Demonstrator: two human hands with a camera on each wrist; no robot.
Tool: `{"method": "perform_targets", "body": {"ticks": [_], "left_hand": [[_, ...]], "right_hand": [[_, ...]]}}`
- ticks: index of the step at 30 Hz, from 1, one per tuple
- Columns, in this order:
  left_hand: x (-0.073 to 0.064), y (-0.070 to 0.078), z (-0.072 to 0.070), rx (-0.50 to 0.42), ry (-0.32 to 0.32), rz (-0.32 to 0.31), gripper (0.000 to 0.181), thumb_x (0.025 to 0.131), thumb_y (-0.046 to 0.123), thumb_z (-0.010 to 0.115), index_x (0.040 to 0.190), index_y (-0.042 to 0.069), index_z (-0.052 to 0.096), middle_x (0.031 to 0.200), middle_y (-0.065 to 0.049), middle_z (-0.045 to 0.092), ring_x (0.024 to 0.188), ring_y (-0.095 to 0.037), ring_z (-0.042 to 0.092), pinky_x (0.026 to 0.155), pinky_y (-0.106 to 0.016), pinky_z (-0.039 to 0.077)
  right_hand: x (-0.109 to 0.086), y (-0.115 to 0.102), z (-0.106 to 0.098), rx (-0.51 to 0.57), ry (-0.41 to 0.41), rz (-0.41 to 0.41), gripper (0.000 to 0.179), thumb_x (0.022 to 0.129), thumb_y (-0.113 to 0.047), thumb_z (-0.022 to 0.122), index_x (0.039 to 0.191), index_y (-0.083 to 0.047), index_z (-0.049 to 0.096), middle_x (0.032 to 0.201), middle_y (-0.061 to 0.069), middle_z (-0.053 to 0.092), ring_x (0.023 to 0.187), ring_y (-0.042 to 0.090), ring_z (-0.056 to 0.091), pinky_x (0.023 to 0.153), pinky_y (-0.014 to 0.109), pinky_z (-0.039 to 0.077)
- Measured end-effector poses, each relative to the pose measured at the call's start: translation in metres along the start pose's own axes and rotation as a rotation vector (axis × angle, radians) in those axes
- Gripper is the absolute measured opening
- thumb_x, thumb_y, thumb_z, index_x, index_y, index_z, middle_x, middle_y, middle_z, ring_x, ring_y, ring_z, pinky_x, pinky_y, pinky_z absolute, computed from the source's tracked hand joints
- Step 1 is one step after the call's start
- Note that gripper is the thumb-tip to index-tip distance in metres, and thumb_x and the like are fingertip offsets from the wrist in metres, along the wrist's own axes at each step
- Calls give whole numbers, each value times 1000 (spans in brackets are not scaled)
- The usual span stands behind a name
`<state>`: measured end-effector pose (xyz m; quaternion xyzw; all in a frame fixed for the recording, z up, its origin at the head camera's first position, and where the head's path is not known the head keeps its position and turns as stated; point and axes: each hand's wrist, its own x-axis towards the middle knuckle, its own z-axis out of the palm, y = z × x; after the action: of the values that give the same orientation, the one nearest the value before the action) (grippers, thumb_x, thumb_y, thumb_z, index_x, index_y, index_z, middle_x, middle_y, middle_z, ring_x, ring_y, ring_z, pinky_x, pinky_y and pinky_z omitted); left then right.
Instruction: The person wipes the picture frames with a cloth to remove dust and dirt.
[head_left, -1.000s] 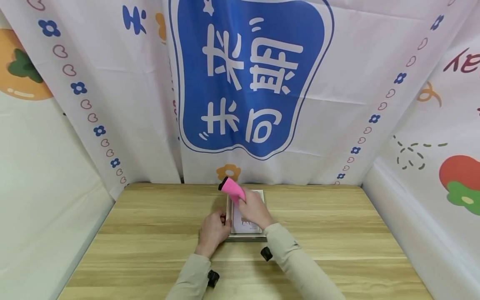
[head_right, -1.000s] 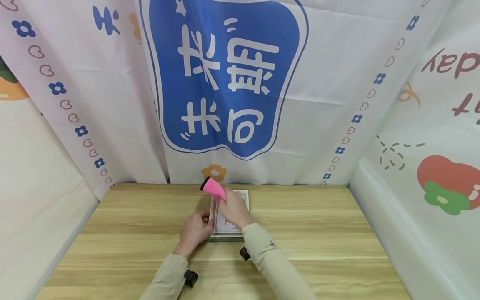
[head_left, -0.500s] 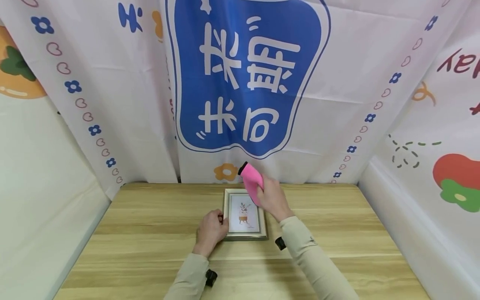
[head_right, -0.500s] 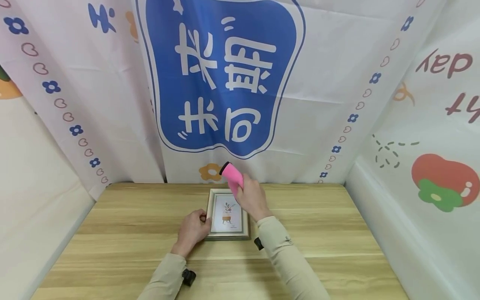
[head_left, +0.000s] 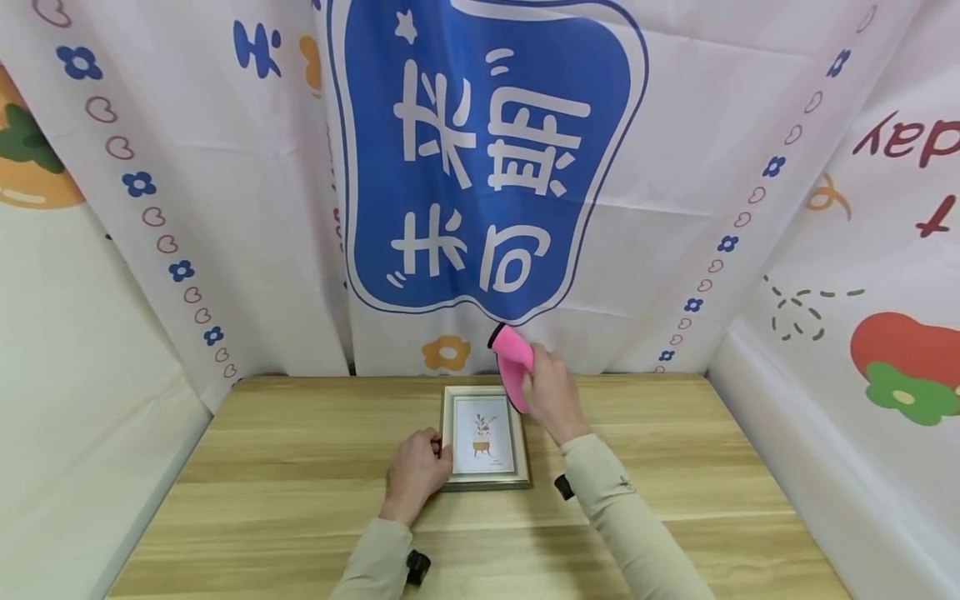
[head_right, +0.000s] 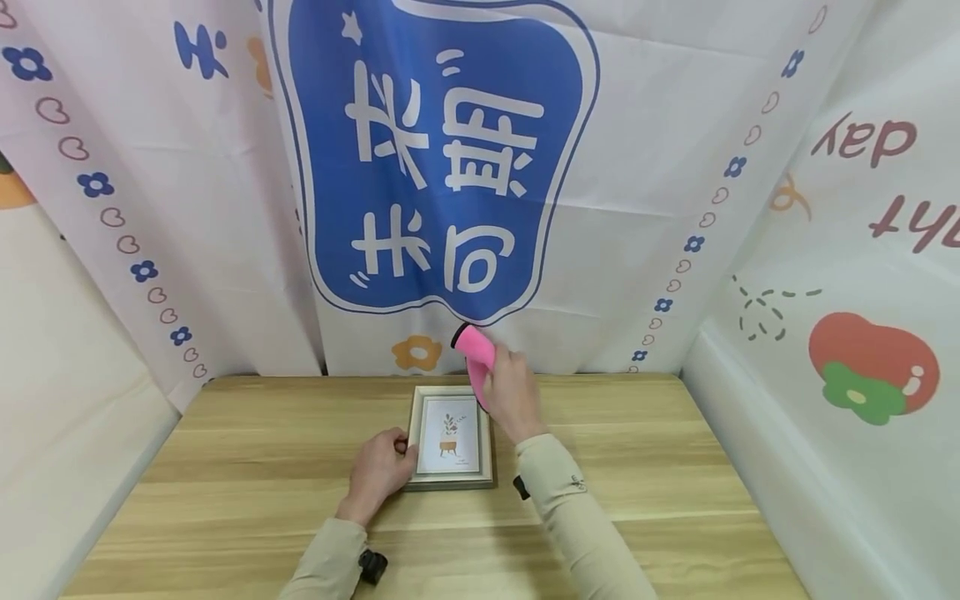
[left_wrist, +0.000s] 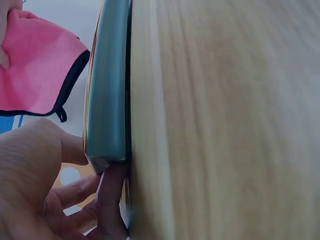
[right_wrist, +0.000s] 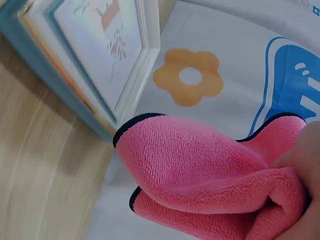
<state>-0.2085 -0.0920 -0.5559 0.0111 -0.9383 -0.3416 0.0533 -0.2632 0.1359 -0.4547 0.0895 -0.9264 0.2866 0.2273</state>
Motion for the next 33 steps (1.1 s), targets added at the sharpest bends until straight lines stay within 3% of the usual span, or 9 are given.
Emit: {"method": "perform_targets", "body": {"ticks": [10, 15, 18, 27, 33], "left_hand": [[2, 3, -1, 8, -15, -33, 18, 96, 24, 72, 103, 7, 74, 92, -5, 70, 82, -22, 66, 74, -46, 57], [2, 1, 0, 15, -11, -28, 16, 96, 23, 72, 102, 8, 74, 90, -4, 70, 80, -20, 65, 72, -44, 56], [2, 0, 0, 9, -14, -29, 17, 96, 23, 72, 103, 8, 75, 91, -4, 70, 80, -20, 65, 72, -44, 56], [-3, -6, -2, -19, -10, -18, 18, 94, 21, 74, 103, 5, 75, 92, -6, 71, 80, -19, 65, 69, -41, 56], [0, -2, -2, -8, -4, -6, 20, 93, 21, 74, 104, 5, 76, 93, -6, 71, 82, -21, 66, 70, -43, 56]], "right_hand": [[6, 16, -1, -158, 56, -38, 26, 94, 3, 67, 118, 11, 63, 94, 29, 71, 82, 42, 73, 69, 50, 63], [0, 21, 11, -343, 45, -41, 34, 99, -20, 76, 114, 7, 64, 90, 22, 72, 79, 35, 69, 68, 46, 61], [-10, 17, 24, -410, -7, -55, 40, 97, -27, 79, 113, 6, 65, 88, 19, 72, 76, 32, 67, 65, 43, 59], [-42, -9, 64, -296, -252, -88, 22, 90, -8, 78, 105, 5, 67, 81, 15, 69, 71, 30, 71, 55, 36, 57], [-44, -11, 75, -234, -304, -80, 18, 88, -4, 80, 95, 0, 64, 77, 11, 67, 70, 25, 70, 57, 34, 56]]}}
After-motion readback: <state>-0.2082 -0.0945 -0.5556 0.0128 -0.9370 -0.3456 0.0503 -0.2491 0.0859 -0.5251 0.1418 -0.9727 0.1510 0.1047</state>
